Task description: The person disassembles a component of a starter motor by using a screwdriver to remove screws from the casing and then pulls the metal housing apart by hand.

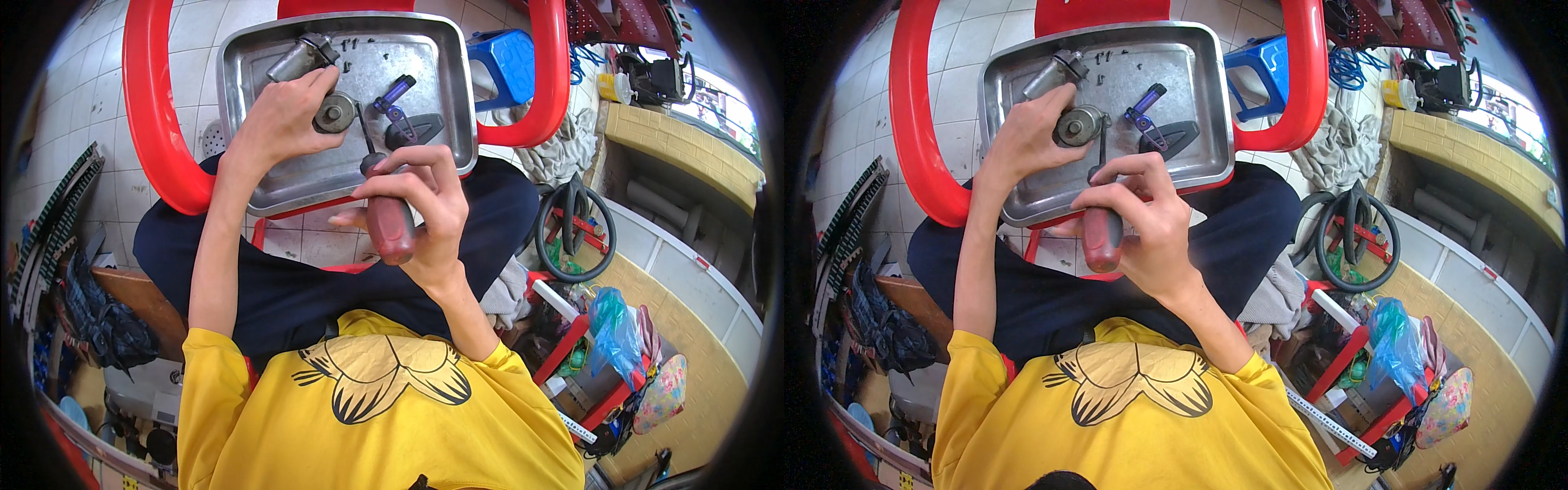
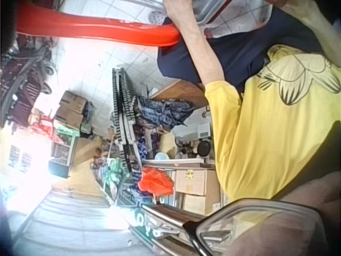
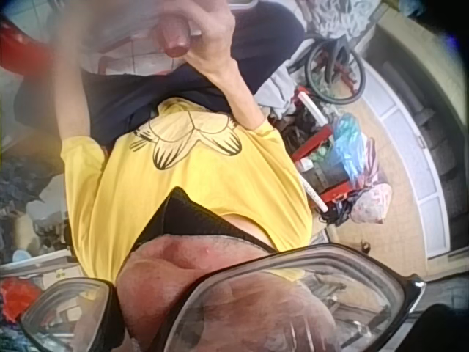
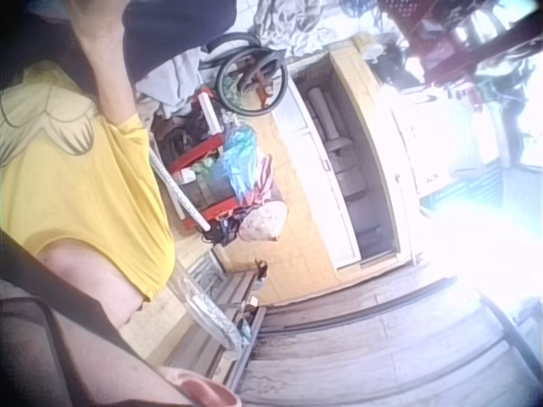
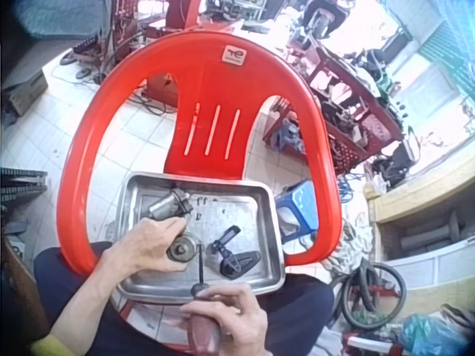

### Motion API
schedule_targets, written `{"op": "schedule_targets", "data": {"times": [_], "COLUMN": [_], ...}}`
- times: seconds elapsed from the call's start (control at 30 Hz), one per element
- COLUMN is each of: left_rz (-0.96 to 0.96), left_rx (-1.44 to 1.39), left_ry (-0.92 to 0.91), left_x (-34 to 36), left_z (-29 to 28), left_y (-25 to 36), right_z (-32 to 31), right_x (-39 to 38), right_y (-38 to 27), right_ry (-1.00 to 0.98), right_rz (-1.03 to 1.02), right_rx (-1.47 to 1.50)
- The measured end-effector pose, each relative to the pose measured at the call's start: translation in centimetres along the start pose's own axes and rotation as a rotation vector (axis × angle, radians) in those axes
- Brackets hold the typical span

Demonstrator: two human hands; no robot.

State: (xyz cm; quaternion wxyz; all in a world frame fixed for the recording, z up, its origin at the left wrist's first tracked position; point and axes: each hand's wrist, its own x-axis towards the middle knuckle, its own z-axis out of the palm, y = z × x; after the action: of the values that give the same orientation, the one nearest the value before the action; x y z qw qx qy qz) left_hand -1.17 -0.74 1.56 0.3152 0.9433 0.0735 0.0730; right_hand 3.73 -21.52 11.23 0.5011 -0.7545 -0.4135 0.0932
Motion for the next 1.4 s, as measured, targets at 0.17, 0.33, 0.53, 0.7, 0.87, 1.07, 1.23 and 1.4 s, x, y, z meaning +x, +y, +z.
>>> {"op": "schedule_targets", "data": {"times": [0.17, 0.33, 0.53, 0.7, 0.87, 1.07, 1.23, 1.4], "left_rz": [0.04, 0.034, 0.047, 0.037, 0.036, -0.003, 0.004, 0.027], "left_rx": [-0.061, -0.065, -0.061, -0.059, -0.063, -0.022, -0.019, -0.077], "left_ry": [0.101, 0.081, 0.116, 0.095, 0.096, 0.007, 0.034, 0.086], "left_x": [-0.2, -0.1, -0.2, -0.2, -0.2, -0.1, -0.3, -0.1], "left_z": [0.3, 0.2, 0.5, 0.4, 0.3, -0.2, 0.1, 0.1], "left_y": [-0.1, 0.0, -0.3, -0.2, -0.2, 0.2, -0.2, -0.1], "right_z": [-0.5, -0.2, -0.2, 0.5, 0.4, 0.4, 0.6, 0.4], "right_x": [-0.9, -0.2, 0.1, 0.0, -0.3, -0.2, 0.1, -0.3], "right_y": [0.4, 0.4, -0.5, -0.4, -0.5, 0.4, -0.4, -0.3], "right_ry": [-0.118, -0.13, -0.208, -0.291, -0.291, -0.277, -0.373, -0.362], "right_rz": [0.015, -0.088, -0.056, -0.084, -0.091, -0.237, -0.253, -0.197], "right_rx": [-0.03, 0.01, -0.042, -0.093, -0.107, -0.121, -0.158, -0.15]}}
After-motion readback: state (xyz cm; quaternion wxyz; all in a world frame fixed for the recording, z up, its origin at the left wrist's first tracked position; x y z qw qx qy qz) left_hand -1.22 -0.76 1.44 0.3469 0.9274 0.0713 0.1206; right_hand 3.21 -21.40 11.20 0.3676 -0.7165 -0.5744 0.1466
